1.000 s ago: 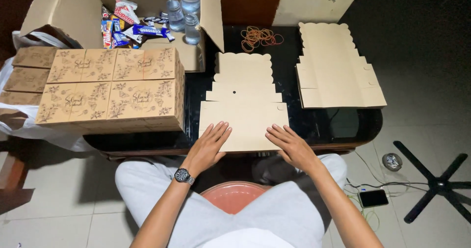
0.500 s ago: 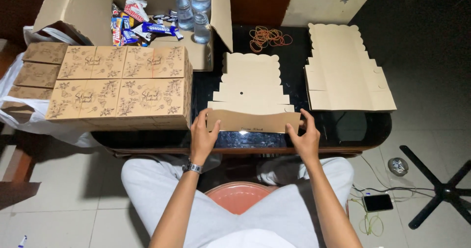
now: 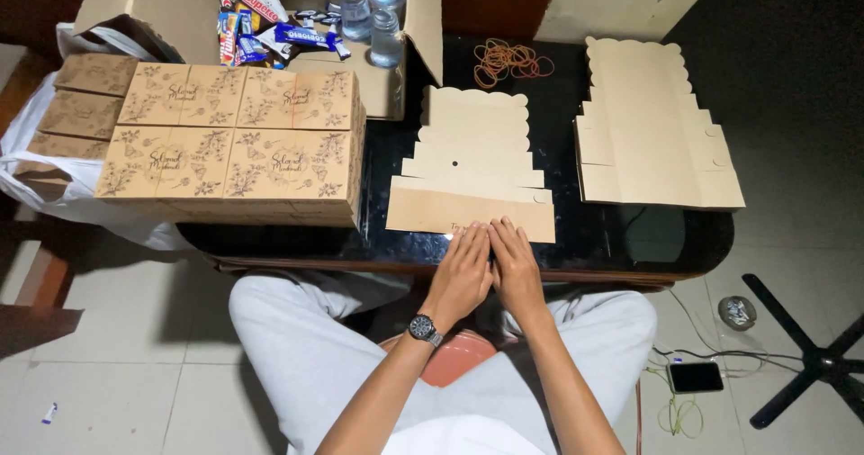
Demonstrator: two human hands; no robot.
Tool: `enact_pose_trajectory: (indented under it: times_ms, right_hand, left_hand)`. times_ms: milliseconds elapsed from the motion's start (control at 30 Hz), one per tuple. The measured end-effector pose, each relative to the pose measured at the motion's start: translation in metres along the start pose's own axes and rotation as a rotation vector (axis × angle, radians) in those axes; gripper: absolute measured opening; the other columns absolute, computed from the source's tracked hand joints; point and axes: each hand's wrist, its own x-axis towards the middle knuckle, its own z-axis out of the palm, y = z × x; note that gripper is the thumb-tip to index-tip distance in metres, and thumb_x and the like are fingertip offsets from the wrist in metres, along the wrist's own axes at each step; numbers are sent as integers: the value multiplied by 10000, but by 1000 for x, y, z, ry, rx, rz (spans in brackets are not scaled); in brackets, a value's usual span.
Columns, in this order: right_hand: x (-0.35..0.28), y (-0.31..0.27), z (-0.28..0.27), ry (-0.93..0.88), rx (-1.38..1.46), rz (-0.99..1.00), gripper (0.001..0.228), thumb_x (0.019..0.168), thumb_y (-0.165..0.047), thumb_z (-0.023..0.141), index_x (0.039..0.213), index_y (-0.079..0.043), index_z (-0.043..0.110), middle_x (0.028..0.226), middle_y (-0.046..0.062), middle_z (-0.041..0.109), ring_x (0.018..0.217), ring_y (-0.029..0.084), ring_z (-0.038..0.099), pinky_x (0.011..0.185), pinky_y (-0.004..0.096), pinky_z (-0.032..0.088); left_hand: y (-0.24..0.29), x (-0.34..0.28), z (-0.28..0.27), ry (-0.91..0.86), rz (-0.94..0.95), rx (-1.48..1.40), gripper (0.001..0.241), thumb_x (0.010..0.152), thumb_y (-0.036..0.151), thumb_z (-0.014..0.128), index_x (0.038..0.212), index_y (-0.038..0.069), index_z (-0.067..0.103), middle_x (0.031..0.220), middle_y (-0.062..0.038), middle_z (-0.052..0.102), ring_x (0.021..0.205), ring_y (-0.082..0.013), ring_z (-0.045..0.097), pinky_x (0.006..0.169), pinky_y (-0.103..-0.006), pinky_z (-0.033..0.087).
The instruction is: Folding cardboard boxes and packing them with snacks and water bottles from a larger container.
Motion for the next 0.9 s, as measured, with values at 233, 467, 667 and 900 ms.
enact_pose_trajectory:
  times_ms: [233, 467, 667, 900]
  right_hand:
    - [1, -3, -8, 52, -18, -33, 447, 922, -143, 652, 1364, -79, 665, 1430, 97, 638, 1396, 269, 530, 1211, 414, 353]
    - [0, 0, -11, 81, -83, -5, 396, 961, -249, 680, 1348, -170, 695, 1413, 31, 658, 1398, 222, 531, 1215, 393, 343]
    - [-5, -12, -7, 67, -135, 32, 398, 985, -240, 635, 1368, -140, 679, 1433, 65, 640, 1412, 246, 513, 1218, 426, 331]
    - [13, -93, 16, -37, -83, -7, 462, 1014, -275, 598, 1399, -20, 621, 1464, 210, 577, 1442, 365, 450, 1211, 534, 270]
  left_hand:
    - [-10, -12, -5, -2, -76, 16, 492, 945, 231, 534, 1378, 12, 617, 1441, -194, 588, 1427, -340, 458, 1225, -519, 267]
    - [-48, -27, -51, -86, -280, 115, 462, 969, 345, 524, 1334, 105, 674, 1379, -132, 652, 1384, -295, 519, 1211, -537, 246]
    - [-79, -48, -76, -87, -306, 280, 462, 997, 340, 525, 1363, 93, 661, 1388, -119, 651, 1371, -252, 542, 1219, -482, 275]
    - [-73, -49, -67, -67, -332, 271, 483, 1020, 335, 522, 1384, 37, 630, 1418, -162, 620, 1406, -283, 499, 1227, -467, 272]
